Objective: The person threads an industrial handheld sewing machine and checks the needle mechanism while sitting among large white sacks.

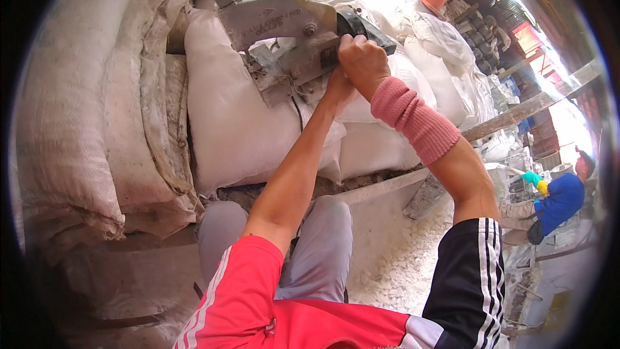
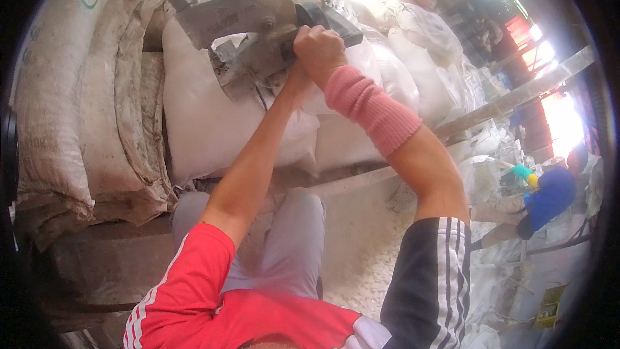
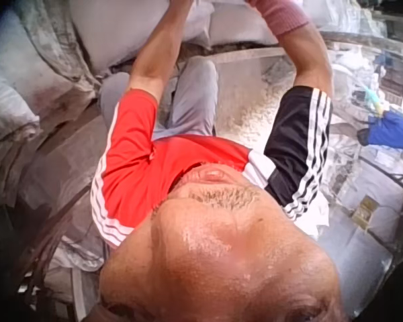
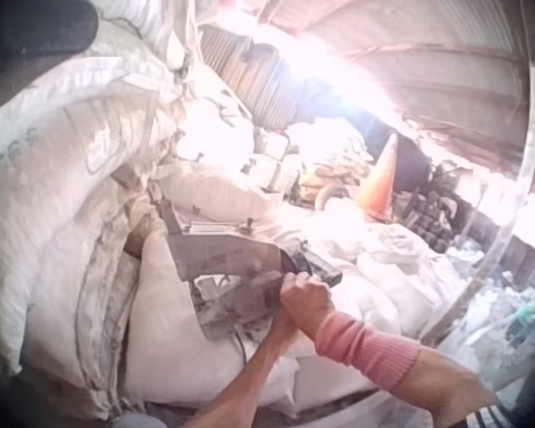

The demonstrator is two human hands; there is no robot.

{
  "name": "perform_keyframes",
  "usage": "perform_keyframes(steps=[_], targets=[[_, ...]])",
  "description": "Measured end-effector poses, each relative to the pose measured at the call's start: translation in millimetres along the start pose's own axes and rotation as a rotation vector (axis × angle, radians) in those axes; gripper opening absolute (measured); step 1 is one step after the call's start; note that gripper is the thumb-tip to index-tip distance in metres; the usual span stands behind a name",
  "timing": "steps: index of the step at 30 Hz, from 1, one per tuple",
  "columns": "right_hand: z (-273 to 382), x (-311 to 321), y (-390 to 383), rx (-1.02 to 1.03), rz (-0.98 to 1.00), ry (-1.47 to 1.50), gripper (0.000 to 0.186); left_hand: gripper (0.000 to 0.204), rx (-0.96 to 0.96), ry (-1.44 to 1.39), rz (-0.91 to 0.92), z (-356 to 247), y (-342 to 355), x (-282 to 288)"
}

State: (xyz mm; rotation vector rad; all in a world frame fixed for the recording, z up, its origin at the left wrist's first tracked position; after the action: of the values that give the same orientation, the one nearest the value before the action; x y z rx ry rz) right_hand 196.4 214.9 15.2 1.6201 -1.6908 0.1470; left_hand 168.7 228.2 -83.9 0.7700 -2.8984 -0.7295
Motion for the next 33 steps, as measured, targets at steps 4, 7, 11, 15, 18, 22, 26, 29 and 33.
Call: perform_keyframes(steps=[4, 7, 11, 15, 18, 22, 26, 29, 33], targets=[[-4, -1, -2, 0.011, -0.012, 0.003, 0.005, 0.044, 0.124, -0.269, 0.000, -8, -9, -1], [-3, -2, -3, 0.016, -0.009, 0.015, 0.006, 0.043, 0.193, -0.318, 0.006, -13, -10, -1], [-2, -4, -3, 0.031, -0.023, 0.016, 0.007, 0.043, 0.199, -0.368, -0.019, -13, -10, 0], [-5, -6, -4, 0.051, -0.035, 0.002, 0.009, 0.042, 0.197, -0.325, -0.001, -12, -8, -5], [-5, -6, -3, 0.044, -0.038, -0.002, 0.010, 0.041, 0.188, -0.319, -0.006, -10, -8, -6], [-7, -4, 1, 0.059, -0.064, 0.024, 0.008, 0.040, 0.238, -0.460, -0.014, -8, -6, -6], [-9, -2, -1, 0.074, -0.095, 0.094, 0.009, 0.042, 0.213, -0.425, -0.053, -21, -8, -3], [-12, -10, -7, 0.040, -0.035, 0.076, 0.013, 0.042, 0.225, -0.464, -0.013, -23, -12, -9], [-13, -6, -4, 0.054, -0.057, 0.077, 0.008, 0.044, 0.204, -0.493, -0.033, -19, -11, -8]])
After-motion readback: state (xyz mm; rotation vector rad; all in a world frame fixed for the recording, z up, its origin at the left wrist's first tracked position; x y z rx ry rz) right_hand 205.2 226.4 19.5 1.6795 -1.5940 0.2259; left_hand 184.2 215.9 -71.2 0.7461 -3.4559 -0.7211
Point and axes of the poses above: each hand's wrist, its own y-axis towards the middle knuckle, its own x-axis out of the back of the hand, z = x × y, the point moved 3 cm from there along y, towards the middle knuckle, and after that the axes turned 5 degrees about y, right-handed, at the moved point
